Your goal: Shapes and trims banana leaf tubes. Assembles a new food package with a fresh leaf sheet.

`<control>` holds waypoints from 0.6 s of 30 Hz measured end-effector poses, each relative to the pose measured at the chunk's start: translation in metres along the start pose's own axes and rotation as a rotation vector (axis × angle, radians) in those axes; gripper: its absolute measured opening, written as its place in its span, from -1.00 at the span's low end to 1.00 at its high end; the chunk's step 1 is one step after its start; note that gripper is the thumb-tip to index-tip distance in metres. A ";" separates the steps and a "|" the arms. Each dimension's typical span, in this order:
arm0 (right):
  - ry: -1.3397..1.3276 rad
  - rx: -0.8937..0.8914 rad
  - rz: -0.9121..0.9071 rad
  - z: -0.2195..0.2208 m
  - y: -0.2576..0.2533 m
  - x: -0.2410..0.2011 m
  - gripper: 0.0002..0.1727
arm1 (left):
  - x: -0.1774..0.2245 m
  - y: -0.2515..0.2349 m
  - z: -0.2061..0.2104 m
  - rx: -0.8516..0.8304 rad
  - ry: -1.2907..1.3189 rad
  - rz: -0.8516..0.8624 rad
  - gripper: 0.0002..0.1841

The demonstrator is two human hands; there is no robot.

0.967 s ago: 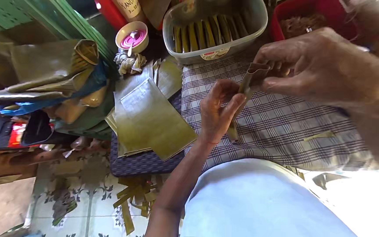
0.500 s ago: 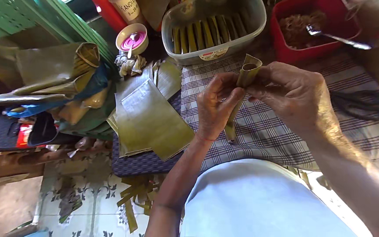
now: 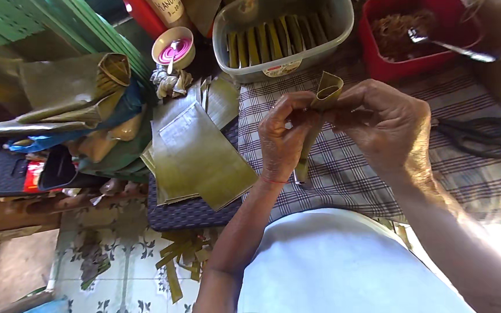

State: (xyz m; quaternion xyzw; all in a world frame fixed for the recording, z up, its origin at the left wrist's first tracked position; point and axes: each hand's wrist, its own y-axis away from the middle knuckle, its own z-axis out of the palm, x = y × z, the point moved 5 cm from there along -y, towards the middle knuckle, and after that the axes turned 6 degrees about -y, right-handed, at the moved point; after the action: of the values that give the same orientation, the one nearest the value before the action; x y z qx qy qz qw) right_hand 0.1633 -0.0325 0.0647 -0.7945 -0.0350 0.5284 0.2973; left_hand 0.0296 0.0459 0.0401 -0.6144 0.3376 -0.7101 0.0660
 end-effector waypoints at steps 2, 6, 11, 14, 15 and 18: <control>0.021 -0.011 -0.052 0.002 -0.002 0.000 -0.83 | -0.001 -0.002 -0.002 -0.024 0.027 -0.033 -0.79; 0.031 -0.008 -0.104 0.006 -0.002 0.001 -0.80 | -0.005 -0.002 -0.008 -0.068 0.060 -0.101 -0.78; -0.035 -0.052 -0.120 0.009 -0.001 0.003 -0.80 | -0.003 -0.006 -0.012 -0.054 0.023 -0.070 -0.95; -0.128 -0.086 -0.102 0.009 0.001 0.008 -0.82 | -0.001 -0.008 -0.012 -0.101 -0.026 -0.048 -0.96; -0.121 -0.083 -0.102 0.009 0.001 0.009 -0.83 | 0.000 -0.009 -0.012 -0.122 -0.064 -0.037 -0.96; 0.060 -0.064 -0.134 0.011 0.000 0.006 -0.83 | 0.001 -0.009 -0.011 -0.145 -0.147 -0.009 -0.93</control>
State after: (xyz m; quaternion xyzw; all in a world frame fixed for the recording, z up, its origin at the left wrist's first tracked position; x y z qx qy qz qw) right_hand 0.1562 -0.0255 0.0563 -0.8148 -0.0958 0.4821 0.3075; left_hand 0.0222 0.0565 0.0459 -0.6695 0.3797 -0.6370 0.0425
